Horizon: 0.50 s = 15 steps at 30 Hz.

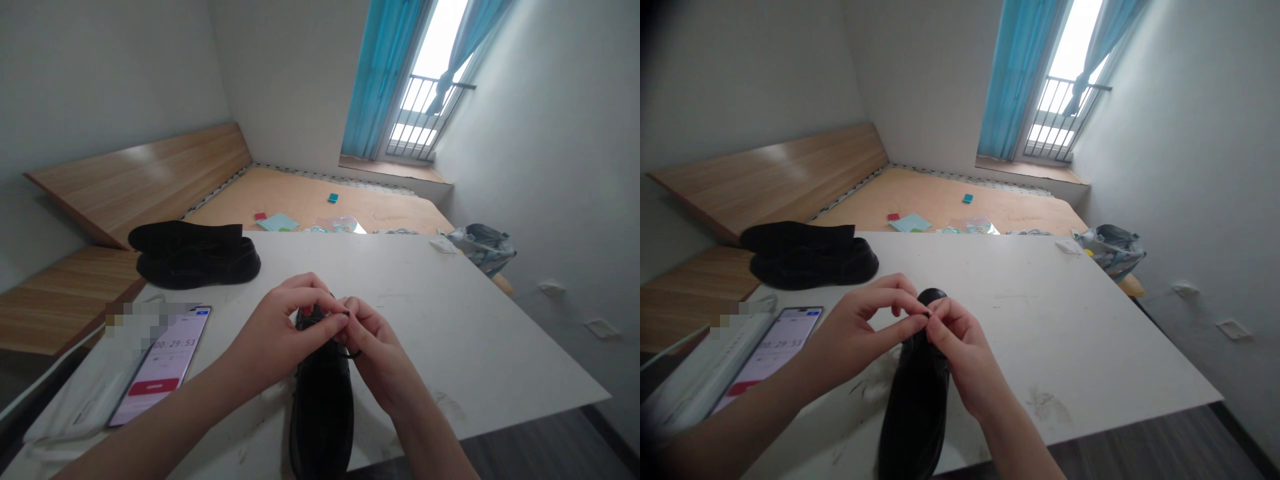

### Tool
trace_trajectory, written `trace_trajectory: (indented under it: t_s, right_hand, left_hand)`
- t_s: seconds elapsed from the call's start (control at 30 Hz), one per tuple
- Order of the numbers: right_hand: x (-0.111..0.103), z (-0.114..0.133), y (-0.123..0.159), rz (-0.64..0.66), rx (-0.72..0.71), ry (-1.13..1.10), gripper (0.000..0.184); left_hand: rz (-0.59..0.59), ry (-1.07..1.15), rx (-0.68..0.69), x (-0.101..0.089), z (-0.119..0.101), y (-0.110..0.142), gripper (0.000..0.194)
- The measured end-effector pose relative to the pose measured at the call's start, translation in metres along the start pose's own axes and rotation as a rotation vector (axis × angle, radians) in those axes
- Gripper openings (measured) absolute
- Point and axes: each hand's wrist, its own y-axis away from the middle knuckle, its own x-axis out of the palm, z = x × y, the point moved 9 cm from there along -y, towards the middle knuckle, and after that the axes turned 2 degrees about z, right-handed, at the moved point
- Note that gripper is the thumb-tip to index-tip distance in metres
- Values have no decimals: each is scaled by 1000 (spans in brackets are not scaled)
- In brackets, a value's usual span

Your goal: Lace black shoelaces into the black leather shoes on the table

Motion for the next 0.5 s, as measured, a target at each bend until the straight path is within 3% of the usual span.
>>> trace_trajectory:
  t_s: [0.07, 0.2, 0.33, 0.43, 0.5]
  right_hand:
    - [3, 2, 1, 42, -14, 79, 19]
    - [14, 10, 11, 193, -66, 295, 37]
    - [4, 38, 22, 26, -226, 520, 34]
    - [2, 45, 21, -25, -222, 416, 35]
    - [9, 44, 15, 11, -167, 307, 36]
  left_hand:
    - [9, 37, -7, 2, 0, 0, 11]
    - [44, 88, 24, 0, -7, 3, 9]
    - [321, 37, -15, 12, -6, 12, 24]
    - [475, -185, -98, 22, 14, 18, 58]
    - [528, -315, -123, 31, 31, 19, 63]
